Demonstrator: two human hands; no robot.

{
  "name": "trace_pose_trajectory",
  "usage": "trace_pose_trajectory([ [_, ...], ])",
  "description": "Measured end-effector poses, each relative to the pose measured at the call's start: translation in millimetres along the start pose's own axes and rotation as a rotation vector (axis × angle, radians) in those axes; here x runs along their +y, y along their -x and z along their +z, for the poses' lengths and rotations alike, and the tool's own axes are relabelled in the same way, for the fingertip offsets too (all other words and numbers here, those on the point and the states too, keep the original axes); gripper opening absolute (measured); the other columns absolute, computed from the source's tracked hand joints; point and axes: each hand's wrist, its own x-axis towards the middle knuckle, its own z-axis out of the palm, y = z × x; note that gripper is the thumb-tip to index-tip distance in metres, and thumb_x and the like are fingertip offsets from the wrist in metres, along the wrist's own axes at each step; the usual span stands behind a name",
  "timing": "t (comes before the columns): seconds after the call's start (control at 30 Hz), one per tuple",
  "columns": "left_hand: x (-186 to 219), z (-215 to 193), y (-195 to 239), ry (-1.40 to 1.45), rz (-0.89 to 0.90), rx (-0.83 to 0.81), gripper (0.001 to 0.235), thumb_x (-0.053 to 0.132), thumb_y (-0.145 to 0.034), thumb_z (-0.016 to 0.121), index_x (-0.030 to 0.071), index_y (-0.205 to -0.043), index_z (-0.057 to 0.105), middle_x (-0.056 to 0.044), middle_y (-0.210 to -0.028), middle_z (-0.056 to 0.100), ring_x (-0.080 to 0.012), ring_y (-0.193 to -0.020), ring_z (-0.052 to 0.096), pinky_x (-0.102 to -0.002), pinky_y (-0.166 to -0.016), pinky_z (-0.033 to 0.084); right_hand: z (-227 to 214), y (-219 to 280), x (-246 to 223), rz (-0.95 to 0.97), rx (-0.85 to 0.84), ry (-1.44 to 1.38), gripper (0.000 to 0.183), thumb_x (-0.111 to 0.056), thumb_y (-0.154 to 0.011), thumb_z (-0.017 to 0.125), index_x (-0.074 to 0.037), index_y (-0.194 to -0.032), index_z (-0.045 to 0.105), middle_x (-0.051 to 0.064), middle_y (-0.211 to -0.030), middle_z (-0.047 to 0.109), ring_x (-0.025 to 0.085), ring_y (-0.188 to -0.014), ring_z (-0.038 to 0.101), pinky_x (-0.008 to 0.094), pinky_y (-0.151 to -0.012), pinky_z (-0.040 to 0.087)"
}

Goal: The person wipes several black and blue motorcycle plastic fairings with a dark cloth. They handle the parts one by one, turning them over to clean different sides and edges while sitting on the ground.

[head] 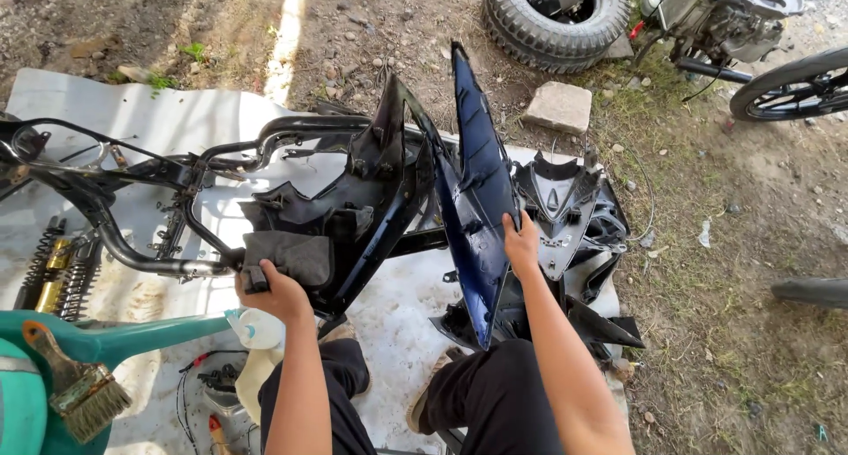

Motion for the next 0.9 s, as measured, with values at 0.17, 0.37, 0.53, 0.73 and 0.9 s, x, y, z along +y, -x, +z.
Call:
trace_pose_trajectory([
  [0.17, 22, 5, 15, -0.111, 0.180, -0.025, 0.066, 0.024, -0.107, 0.063, -0.010, -0.150, 0.028, -0.026, -0.139, 0.047, -0.0298, -0.120, 0.062, -0.040, -0.099, 0.058, 5, 20, 29, 0.019, 0.063, -0.170, 0.025, -0.023, -0.101, 0.065, -0.001, -0.114, 0.065, 0.002, -0.092, 0.067, 0.010, -0.084, 0.055, 0.029, -0.077, 0.047],
  [0.37, 52, 20, 42, -0.354, 0.786, -0.046, 0.043, 0.017, -0.116, 0.065, -0.009, -0.145, 0.046, -0.028, -0.145, 0.046, -0.0376, -0.131, 0.054, -0.045, -0.105, 0.054, 13, 34, 29, 0.040, 0.128, -0.267, 0.021, -0.021, -0.103, 0.066, -0.001, -0.108, 0.065, 0.000, -0.087, 0.065, 0.010, -0.080, 0.053, 0.028, -0.073, 0.045],
  [0.53, 74, 66, 91, -0.032, 0.456, -0.373, 0.032, 0.023, -0.107, 0.067, -0.005, -0.124, 0.064, -0.017, -0.113, 0.072, -0.0272, -0.100, 0.069, -0.035, -0.093, 0.055, 26, 20, 26, 0.095, 0.164, -0.402, 0.021, -0.022, -0.100, 0.070, -0.001, -0.104, 0.068, -0.003, -0.086, 0.066, 0.007, -0.077, 0.053, 0.025, -0.069, 0.044],
  [0.73, 103, 118, 157, -0.141, 0.480, -0.696, 0.027, 0.010, -0.096, 0.065, 0.005, -0.122, 0.067, -0.016, -0.106, 0.074, -0.0271, -0.097, 0.074, -0.036, -0.088, 0.056, 54, 18, 32, 0.158, 0.195, -0.472, 0.024, -0.024, -0.097, 0.075, -0.001, -0.101, 0.071, -0.003, -0.083, 0.065, 0.006, -0.072, 0.051, 0.025, -0.065, 0.043],
  [0.9, 105, 131, 178, -0.408, 0.646, -0.920, 0.046, 0.000, -0.075, 0.070, 0.008, -0.120, 0.066, -0.018, -0.108, 0.070, -0.0428, -0.100, 0.066, -0.047, -0.084, 0.054, 87, 14, 13, 0.220, 0.172, -0.481, 0.030, -0.030, -0.100, 0.070, -0.001, -0.109, 0.073, -0.002, -0.084, 0.068, 0.007, -0.073, 0.054, 0.027, -0.066, 0.045],
])
